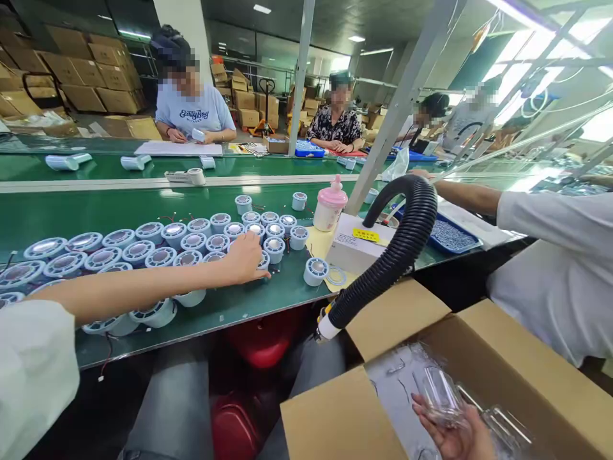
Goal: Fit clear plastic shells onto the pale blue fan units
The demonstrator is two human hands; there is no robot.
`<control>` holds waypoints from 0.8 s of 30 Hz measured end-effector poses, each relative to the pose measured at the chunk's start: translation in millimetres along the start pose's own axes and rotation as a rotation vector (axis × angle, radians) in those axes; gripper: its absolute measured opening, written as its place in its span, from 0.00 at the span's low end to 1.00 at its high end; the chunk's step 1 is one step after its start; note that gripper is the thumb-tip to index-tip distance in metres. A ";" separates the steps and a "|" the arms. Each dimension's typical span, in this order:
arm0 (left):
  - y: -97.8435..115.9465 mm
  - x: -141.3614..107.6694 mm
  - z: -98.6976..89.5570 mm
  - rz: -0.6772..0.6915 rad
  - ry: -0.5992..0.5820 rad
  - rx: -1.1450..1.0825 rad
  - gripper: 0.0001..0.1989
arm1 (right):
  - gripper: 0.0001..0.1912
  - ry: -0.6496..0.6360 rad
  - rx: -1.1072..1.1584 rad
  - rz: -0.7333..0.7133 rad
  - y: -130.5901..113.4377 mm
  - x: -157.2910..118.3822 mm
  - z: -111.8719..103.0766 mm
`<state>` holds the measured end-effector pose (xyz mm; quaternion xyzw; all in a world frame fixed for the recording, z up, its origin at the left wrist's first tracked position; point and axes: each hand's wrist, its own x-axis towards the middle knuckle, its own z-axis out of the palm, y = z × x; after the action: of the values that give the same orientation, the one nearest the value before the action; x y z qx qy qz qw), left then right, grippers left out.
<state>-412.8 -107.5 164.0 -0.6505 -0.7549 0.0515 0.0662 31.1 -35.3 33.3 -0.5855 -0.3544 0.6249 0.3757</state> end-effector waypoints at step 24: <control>49.1 -143.7 39.9 -0.381 -0.770 -2.087 0.21 | 0.27 -0.658 -1.067 -1.298 5.5 -125.9 173.6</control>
<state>-350.8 -242.0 111.9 -0.2026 -0.4860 -0.4183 -0.7401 -138.4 -149.7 98.1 -0.1582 -0.9476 0.1784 0.2125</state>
